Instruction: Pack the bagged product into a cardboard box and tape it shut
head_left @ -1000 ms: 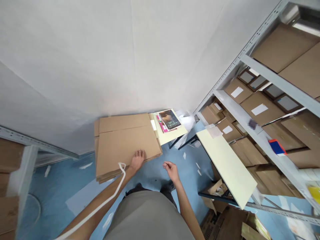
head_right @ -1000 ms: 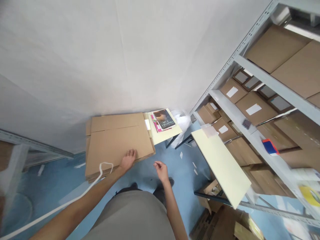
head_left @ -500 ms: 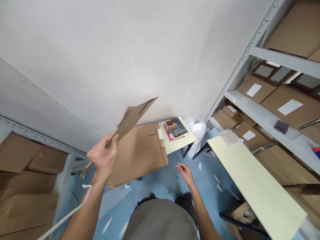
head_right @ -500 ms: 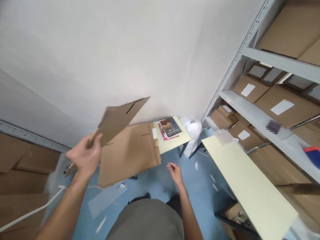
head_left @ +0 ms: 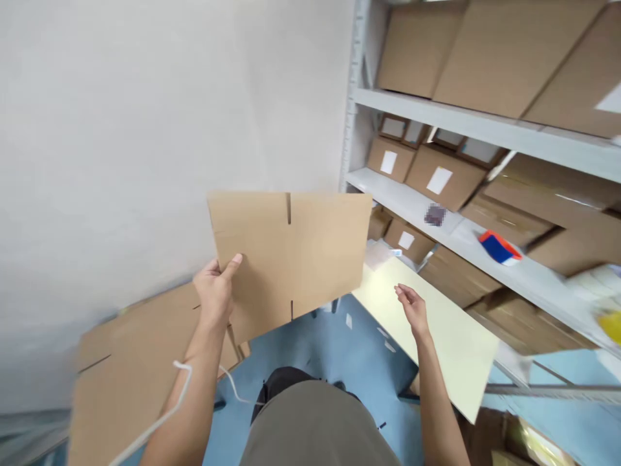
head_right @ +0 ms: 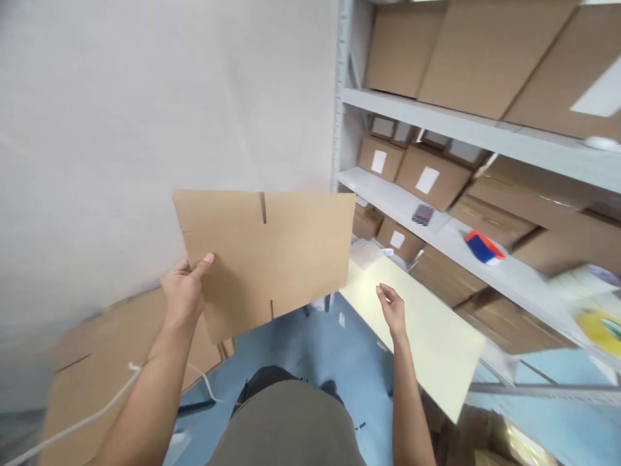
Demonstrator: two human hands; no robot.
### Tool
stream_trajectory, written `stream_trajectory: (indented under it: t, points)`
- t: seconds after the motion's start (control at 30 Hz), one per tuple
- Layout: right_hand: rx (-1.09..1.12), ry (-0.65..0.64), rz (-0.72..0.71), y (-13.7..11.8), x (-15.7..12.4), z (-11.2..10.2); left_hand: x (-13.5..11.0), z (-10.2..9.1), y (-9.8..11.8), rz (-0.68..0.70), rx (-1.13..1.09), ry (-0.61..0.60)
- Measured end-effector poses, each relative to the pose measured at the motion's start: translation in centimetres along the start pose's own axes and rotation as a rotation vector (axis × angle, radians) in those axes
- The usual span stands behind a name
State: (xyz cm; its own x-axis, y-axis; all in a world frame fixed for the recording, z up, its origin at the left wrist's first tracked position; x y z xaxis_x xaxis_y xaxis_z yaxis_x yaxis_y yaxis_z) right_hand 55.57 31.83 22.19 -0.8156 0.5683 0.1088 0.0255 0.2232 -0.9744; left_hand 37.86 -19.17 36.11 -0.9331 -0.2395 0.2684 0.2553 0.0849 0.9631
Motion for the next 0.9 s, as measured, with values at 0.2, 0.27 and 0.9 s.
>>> stream_trajectory:
  t: [0.2,0.27,0.9]
  points:
    - [0.008,0.217,0.101,2.3,-0.9,-12.4,-2.0,16.4,-3.1,-0.353,-0.237,-0.410]
    - [0.027,0.264,0.139,3.3,-1.8,-15.0,-3.0,21.8,-3.8,-0.436,-0.253,-0.555]
    - [0.102,0.694,0.269,6.1,-7.6,-24.7,-8.3,54.0,-12.2,-0.707,-0.362,-1.356]
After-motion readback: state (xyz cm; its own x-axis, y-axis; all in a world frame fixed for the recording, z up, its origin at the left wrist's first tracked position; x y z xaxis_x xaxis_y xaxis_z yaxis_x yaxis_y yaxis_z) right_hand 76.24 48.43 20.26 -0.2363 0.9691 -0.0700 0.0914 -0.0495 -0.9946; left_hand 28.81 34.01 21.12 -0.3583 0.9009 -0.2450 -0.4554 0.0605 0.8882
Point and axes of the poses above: each hand's wrist, its own x-axis towards the middle knuckle, its own z-axis out of the palm, y = z × x, the point moved 5 cm from there along x, towards the middle knuckle, and after that the axes turned 6 degrees about -y, right-handed, at the moved point
